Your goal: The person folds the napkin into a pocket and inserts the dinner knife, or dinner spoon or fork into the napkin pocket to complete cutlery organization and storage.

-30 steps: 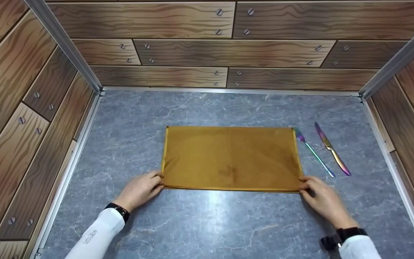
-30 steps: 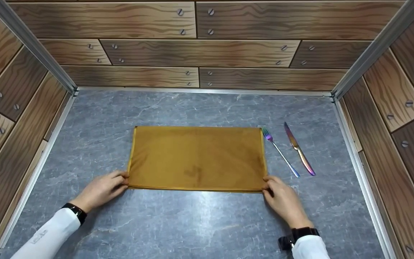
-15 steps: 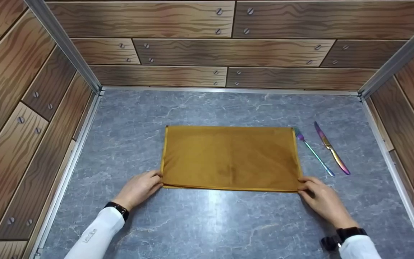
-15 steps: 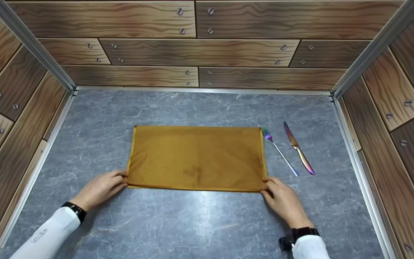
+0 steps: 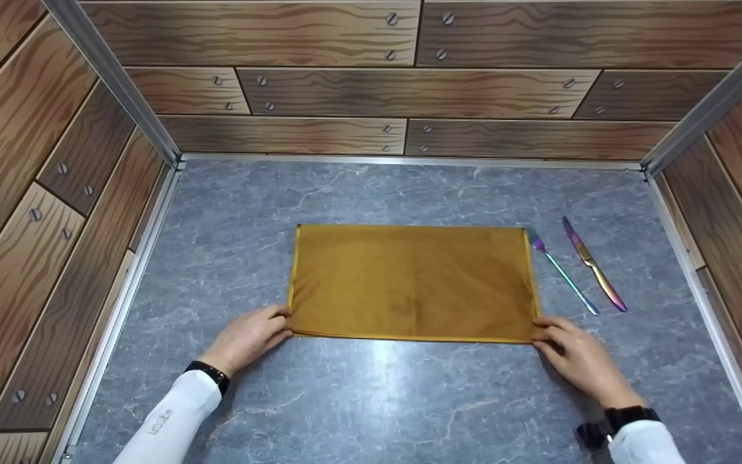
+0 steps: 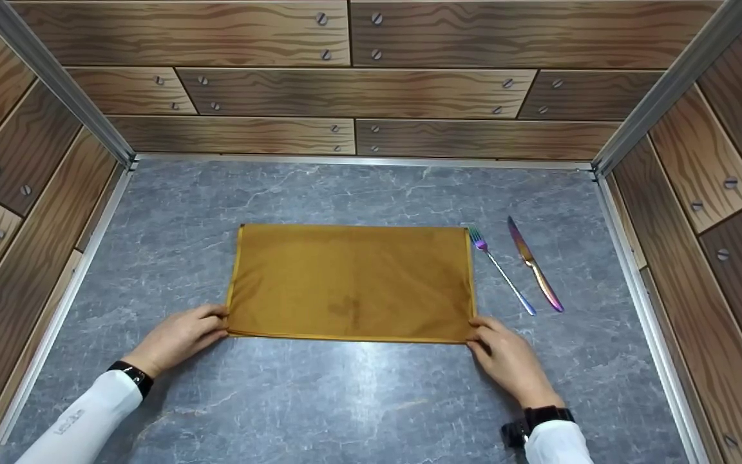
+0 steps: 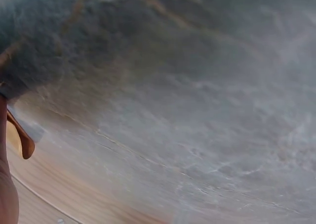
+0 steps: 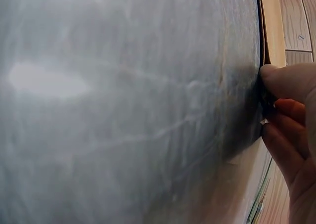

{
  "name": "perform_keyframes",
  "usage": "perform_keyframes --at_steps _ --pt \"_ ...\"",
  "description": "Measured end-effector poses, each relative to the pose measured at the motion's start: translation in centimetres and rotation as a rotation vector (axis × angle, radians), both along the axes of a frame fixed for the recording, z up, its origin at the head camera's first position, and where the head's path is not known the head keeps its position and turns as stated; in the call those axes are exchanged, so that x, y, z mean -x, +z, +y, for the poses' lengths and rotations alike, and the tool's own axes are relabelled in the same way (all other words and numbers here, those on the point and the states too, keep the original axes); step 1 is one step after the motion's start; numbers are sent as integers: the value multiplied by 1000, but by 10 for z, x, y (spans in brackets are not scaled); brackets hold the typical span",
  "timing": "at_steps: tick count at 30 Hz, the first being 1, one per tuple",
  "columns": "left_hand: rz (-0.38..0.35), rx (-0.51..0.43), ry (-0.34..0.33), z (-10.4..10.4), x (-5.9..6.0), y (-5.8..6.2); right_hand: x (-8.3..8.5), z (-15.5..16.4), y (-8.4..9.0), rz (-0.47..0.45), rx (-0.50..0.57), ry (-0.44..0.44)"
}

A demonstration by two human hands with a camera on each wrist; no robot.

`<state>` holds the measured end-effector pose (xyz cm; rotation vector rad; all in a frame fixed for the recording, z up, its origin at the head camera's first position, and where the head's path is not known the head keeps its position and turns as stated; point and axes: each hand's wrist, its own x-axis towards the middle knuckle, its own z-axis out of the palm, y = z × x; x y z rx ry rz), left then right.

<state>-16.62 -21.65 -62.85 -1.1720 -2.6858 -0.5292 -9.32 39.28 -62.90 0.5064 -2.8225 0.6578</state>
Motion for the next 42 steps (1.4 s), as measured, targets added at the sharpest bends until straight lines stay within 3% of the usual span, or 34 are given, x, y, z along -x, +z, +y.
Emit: perform_keyframes --at_steps 10,18,29,35,42 --pt "-105 -6 18 0 3 1 2 1 -1 0 32 -4" --pt "-86 -2 -3 -3 3 1 3 0 -3 33 40 11" --pt "-98 44 93 -11 -4 3 3 -6 -3 64 9 18" --pt "-66 57 88 -13 -5 2 3 -9 -4 40 -13 13" --pt "-81 73 95 -14 -6 1 3 -12 -2 -14 -30 7"
